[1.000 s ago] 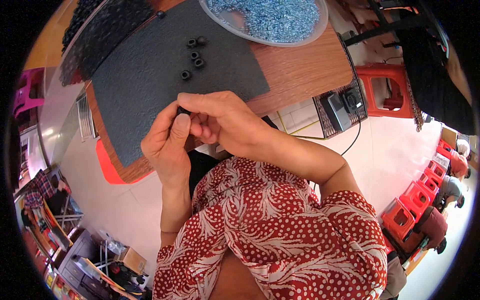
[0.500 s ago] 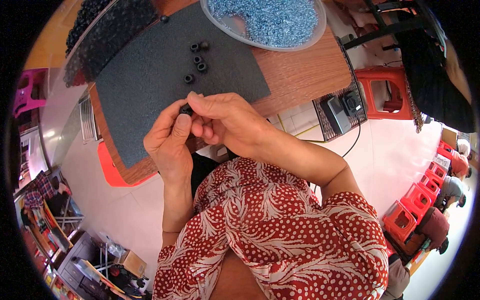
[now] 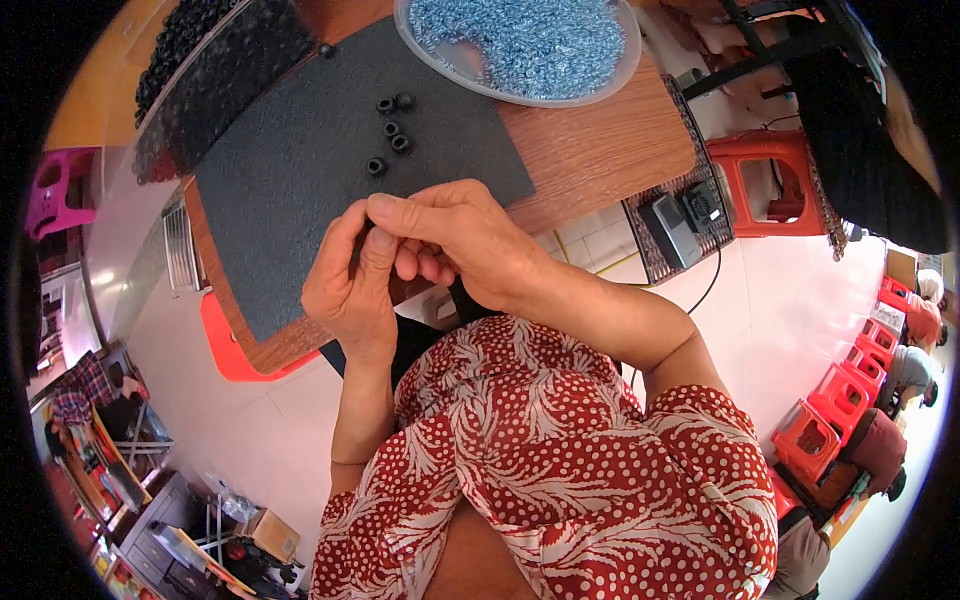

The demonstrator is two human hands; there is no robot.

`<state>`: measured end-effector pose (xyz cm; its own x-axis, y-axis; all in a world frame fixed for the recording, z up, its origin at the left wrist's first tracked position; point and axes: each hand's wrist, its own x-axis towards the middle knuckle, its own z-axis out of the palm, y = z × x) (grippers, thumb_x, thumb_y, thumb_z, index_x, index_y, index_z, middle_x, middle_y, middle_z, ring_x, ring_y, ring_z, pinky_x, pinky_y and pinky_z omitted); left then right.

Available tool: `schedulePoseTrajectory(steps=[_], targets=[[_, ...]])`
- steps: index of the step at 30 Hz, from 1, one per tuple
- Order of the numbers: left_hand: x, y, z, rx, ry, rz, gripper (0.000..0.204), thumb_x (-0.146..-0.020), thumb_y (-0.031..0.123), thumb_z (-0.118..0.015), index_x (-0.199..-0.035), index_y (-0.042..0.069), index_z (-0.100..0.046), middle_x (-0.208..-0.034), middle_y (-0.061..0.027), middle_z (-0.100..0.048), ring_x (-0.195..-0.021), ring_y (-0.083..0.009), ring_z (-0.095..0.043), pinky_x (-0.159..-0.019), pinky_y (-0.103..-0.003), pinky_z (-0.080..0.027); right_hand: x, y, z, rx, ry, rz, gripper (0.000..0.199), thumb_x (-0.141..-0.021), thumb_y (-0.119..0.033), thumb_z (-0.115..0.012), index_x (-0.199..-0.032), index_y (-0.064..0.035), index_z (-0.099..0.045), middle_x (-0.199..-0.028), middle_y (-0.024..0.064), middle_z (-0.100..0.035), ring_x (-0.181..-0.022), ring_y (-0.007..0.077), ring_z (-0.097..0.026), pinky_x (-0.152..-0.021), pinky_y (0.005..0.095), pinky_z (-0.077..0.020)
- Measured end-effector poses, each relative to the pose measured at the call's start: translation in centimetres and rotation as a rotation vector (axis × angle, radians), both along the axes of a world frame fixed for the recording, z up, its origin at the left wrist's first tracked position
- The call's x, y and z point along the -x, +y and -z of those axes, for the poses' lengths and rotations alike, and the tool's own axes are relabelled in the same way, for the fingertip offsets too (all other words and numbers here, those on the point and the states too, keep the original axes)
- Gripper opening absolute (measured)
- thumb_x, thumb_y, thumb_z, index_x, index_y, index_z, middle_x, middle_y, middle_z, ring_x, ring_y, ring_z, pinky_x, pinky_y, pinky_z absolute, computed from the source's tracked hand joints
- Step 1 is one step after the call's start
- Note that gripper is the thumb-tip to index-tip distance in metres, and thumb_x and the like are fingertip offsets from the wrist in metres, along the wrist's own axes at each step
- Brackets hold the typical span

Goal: The person assembles small black plastic components by pressing small plugs into black rings by hand. The person then takes more black rings from a container onto the work mat and fits plugs into them.

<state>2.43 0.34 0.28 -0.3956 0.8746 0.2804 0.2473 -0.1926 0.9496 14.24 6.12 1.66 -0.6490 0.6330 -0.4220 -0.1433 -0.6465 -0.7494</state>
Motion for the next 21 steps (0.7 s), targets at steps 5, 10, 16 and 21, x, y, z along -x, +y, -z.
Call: schedulePoseTrajectory(steps=[5, 10, 16, 21], targets=[[0.6, 0.2, 0.4, 0.036, -0.244, 0.022, 0.018, -0.084, 0.009, -0.062, -0.097, -0.003, -0.063, -0.083, -0.0044, -0.063, -0.070, -0.0105, -0.056, -0.065, -0.021, -0.045, -0.2, 0.1, -0.7, 0.014, -0.020, 0.007, 0.038, -0.086, -0.039, -0.058, -0.074, -0.0030, -0.062, -0.060, 0.0024, -0.055, -0.050, 0.0073, -0.046, -0.044, 0.0193, -0.0327], [1.2, 0.6, 0.2, 0.062, -0.522, 0.125, 0.020, -0.083, 0.010, -0.063, -0.096, -0.006, -0.062, -0.082, -0.0087, -0.064, -0.073, -0.0136, -0.060, -0.069, -0.023, -0.048, -1.1, -0.8, -1.1, -0.316, -0.202, 0.103, 0.024, -0.086, -0.023, -0.061, -0.078, -0.0003, -0.062, -0.064, 0.0038, -0.058, -0.054, 0.0083, -0.050, -0.050, 0.0201, -0.0394], [1.1, 1.0, -0.7, 0.129, -0.708, 0.263, 0.022, -0.082, 0.010, -0.064, -0.096, -0.008, -0.060, -0.081, -0.0118, -0.064, -0.071, -0.0168, -0.062, -0.070, -0.026, -0.050, -1.7, 0.0, -0.7, -1.121, -0.305, 0.336, 0.017, -0.082, 0.000, -0.059, -0.098, -0.0004, -0.062, -0.085, 0.0047, -0.059, -0.076, 0.0121, -0.054, -0.063, 0.0244, -0.0435], [0.5, 1.5, -1.1, 0.162, -0.763, 0.289, 0.022, -0.082, 0.009, -0.063, -0.096, -0.008, -0.060, -0.081, -0.0125, -0.064, -0.068, -0.0167, -0.061, -0.067, -0.026, -0.050, -1.9, 0.7, -1.6, -1.608, -0.546, 0.230, 0.019, -0.079, 0.004, -0.059, -0.097, -0.0002, -0.063, -0.088, 0.0072, -0.059, -0.079, 0.0193, -0.055, -0.069, 0.0269, -0.0438]])
